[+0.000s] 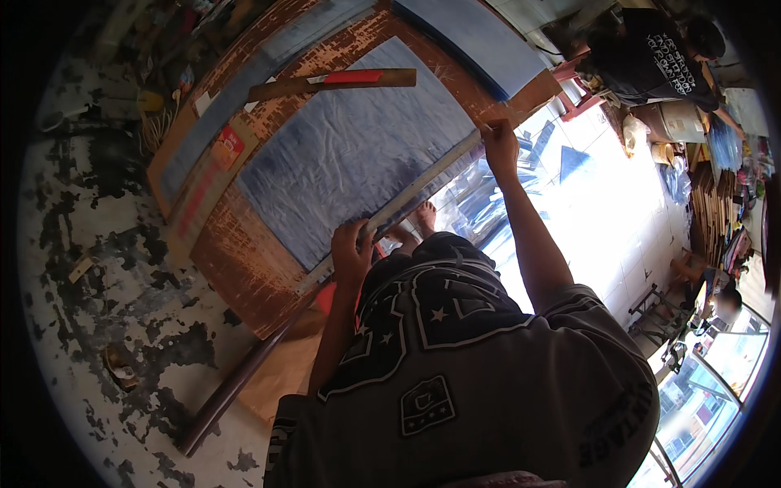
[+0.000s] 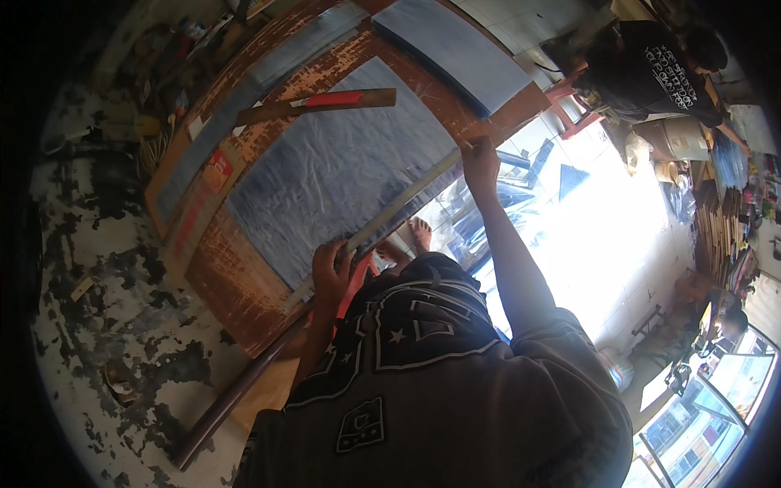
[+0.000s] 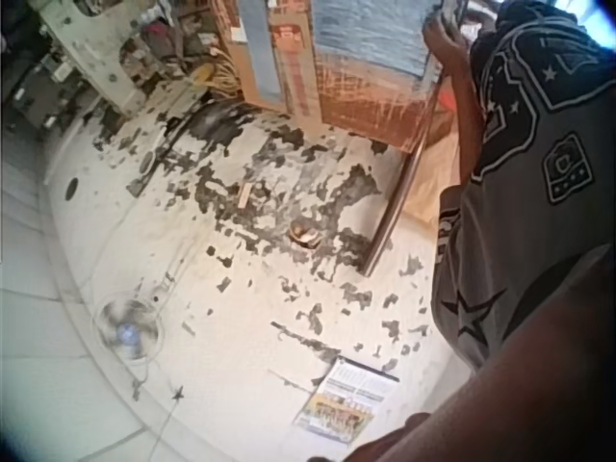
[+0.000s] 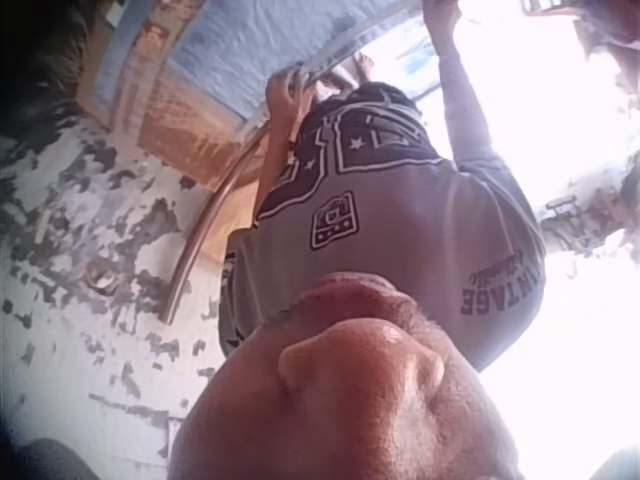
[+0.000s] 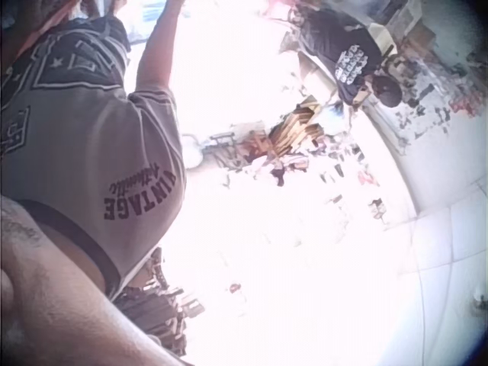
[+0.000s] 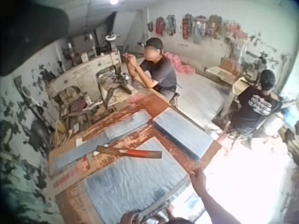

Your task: The person cuts several large blue plastic sheets using a utility knife and a metal ruler on a workbench, then sets them aside one by one.

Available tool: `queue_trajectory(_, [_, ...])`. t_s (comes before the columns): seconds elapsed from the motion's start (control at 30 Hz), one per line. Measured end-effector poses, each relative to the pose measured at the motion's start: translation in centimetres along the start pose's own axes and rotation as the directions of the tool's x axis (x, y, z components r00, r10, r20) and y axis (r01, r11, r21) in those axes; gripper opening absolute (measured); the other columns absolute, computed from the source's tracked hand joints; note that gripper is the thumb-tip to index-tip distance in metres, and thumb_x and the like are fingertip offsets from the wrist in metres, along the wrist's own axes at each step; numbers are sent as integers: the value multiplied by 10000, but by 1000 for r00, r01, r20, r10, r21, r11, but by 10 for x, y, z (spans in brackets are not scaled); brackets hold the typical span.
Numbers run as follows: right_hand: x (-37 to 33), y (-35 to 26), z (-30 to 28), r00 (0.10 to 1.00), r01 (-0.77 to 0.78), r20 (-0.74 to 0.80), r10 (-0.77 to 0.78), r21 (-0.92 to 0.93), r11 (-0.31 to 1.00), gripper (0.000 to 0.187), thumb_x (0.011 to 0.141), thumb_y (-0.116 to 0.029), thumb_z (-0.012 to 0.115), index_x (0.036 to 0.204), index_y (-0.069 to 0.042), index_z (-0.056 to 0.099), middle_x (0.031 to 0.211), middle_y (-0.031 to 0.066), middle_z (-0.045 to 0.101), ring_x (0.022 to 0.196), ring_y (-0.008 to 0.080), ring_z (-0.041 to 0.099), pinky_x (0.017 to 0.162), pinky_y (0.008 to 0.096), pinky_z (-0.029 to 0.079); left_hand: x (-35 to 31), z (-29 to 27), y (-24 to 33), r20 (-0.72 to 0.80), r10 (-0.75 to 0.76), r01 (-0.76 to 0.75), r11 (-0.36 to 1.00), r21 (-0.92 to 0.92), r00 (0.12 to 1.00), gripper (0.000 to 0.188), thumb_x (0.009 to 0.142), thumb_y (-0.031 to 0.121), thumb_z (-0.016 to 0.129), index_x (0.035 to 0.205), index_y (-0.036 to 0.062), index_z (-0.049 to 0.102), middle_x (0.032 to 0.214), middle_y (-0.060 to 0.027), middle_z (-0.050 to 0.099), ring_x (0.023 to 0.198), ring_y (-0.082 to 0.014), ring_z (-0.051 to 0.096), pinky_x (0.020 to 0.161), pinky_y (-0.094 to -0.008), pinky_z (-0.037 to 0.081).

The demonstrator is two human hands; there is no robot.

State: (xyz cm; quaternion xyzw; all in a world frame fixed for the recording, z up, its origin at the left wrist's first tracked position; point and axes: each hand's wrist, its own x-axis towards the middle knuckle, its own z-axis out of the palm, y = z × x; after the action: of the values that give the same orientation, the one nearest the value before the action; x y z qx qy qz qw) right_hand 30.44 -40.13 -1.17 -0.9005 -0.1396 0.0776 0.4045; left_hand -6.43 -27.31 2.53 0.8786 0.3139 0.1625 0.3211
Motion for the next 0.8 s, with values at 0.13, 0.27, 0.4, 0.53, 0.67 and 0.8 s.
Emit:
queue_trajectory(0.13, [9,26,10,987,149,-56,-148,9,989,260,847,-254,673,921,-7,642,890,194,697,847,369,671,758,443,502,-3,7,-2,-23,-14,15,999,51,1000,282,876,142,682,1132,33,634,966,-162,577,914,-356,560,803,-443,446])
queue_trajectory(0.27, [7,24,13,985,168,-22,-169,-14,986,237,835,-220,686,868,5,621,861,208,676,851,397,651,757,463,491,-13,8,-7,-68,-34,40,996,84,997,292,861,142,703,1133,53,648,998,-152,567,948,-339,552,822,-430,446])
queue_trajectory(0.4, [4,18,15,966,253,-44,-254,-33,967,169,843,-155,644,875,10,658,897,216,637,894,412,592,816,491,458,-18,10,-14,-86,-36,45,994,102,996,302,847,150,726,1133,76,667,1014,-134,548,959,-323,542,831,-430,446])
queue_trajectory(0.53, [8,29,18,963,268,-13,-268,-6,963,222,848,-189,665,897,26,648,916,217,633,929,410,582,841,495,446,-19,14,-16,-116,-26,44,987,156,993,311,830,162,752,1128,100,689,998,-118,537,947,-305,535,816,-440,444])
queue_trajectory(0.67, [6,26,15,980,194,51,-194,-1,981,263,851,-213,672,946,32,653,932,223,636,948,405,582,856,497,442,-19,13,-24,-212,4,37,982,187,977,278,832,190,750,1103,135,716,972,-85,558,935,-287,530,819,-434,422])
queue_trajectory(0.8, [5,27,19,979,194,71,-193,-2,981,300,857,-223,667,959,56,623,942,233,632,958,410,584,869,499,441,-32,1,-35,-276,-58,118,971,207,959,275,809,209,763,1079,160,735,1003,-68,577,977,-280,536,857,-431,408])
